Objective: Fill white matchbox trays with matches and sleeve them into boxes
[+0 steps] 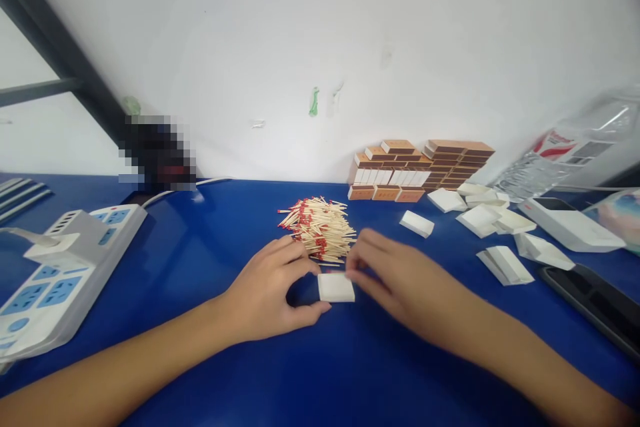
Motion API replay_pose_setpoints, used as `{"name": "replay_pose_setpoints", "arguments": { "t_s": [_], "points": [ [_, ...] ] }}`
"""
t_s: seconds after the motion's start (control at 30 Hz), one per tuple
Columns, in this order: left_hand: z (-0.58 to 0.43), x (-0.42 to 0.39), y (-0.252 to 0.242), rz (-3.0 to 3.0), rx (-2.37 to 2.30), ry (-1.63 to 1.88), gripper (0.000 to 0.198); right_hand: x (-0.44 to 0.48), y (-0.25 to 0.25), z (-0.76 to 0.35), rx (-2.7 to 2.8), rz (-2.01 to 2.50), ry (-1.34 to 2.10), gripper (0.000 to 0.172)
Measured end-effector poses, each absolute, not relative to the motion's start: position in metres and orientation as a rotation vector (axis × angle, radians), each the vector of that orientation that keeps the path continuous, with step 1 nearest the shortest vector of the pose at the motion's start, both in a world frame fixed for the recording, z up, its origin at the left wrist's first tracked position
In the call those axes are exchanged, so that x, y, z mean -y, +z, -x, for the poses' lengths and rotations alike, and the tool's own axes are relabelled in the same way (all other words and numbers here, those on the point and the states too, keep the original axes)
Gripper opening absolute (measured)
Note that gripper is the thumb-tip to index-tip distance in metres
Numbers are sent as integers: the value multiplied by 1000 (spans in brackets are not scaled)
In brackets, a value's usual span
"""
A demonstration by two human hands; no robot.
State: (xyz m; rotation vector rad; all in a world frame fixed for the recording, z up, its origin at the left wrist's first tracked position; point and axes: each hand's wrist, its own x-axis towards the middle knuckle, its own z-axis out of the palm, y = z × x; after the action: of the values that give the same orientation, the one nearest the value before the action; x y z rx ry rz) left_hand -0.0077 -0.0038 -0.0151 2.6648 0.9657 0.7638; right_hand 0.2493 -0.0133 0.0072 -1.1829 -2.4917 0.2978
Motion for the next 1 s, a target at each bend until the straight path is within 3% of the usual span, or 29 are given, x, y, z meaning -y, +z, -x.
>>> {"name": "replay_pose_setpoints", "arguments": {
  "t_s": [0.17, 0.4, 0.77, 1.0],
  "points": [
    [9, 4, -15, -2666, -940, 741, 27, 18, 0, -241, 2501, 1178, 271, 12],
    [11, 6, -18, -2672, -856, 725, 28, -5, -6, -252, 2164, 1611, 396, 22],
    [13, 4, -16, -2694, -855, 749, 28, -10, -13, -264, 2221, 1743, 318, 15],
    [13, 3, -15, -2648, -909, 747, 25, 5, 8, -260, 2425, 1274, 208, 10]
  ]
}}
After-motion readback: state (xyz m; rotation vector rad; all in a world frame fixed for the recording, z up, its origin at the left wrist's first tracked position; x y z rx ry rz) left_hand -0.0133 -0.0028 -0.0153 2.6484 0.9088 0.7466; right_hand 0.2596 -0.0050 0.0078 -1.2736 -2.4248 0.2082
